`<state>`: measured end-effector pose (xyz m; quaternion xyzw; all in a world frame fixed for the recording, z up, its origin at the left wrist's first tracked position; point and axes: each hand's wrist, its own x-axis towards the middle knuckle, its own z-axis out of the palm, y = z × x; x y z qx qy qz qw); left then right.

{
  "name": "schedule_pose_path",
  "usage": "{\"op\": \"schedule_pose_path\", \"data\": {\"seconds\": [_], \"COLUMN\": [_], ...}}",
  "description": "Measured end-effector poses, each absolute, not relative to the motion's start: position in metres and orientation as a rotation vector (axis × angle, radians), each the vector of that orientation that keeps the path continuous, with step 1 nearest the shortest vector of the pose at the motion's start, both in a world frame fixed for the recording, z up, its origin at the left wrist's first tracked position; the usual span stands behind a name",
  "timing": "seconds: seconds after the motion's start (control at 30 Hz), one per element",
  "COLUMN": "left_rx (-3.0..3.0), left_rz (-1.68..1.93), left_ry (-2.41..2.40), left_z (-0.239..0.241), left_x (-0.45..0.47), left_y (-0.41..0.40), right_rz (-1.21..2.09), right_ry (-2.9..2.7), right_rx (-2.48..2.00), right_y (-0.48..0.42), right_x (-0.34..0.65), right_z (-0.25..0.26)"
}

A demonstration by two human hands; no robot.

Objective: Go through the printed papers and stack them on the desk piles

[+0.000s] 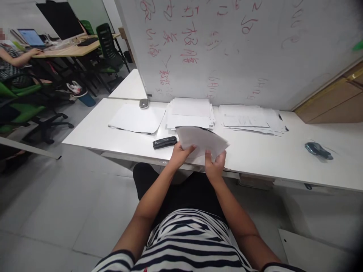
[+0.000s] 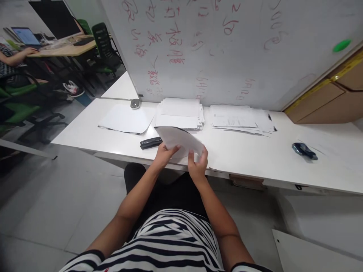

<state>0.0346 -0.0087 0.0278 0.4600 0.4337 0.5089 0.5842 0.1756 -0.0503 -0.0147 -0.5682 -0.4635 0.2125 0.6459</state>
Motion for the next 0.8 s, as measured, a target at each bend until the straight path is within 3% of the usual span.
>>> {"op": "schedule_pose_path", "data": {"seconds": [0.17, 0.33, 0.6, 0.7, 0.8], "left_rx": [0.795, 0.667, 1.672, 2.107, 2.211], "left_rz": [1.316, 1.251, 1.244, 0.958, 0.617], "left_ry": [0.944, 0.839, 1.476, 1.841, 1.908], "left_z": [0.041, 0.043, 0.039, 0.036, 0.026], "left_x": [0.039, 0.065, 0.01, -0.032, -0.057], "left_y": [-0.023, -0.052, -0.031, 0.001, 0.022], "right_rz": [0.466, 0.95, 0.958, 1.052, 1.107], "right_ry": [-0.993, -0.803, -0.553, -0.5, -0.469], "right_rx": [-1.271, -1.218, -1.371, -1.431, -1.478], "right_y": [-0.068, -0.105, -0.118, -0.123, -0.131], "right_x": [0.177, 0.178, 0.237, 0.256, 0.261], "right_z": [-0.008, -0.01, -0.021, -0.027, -0.027]}}
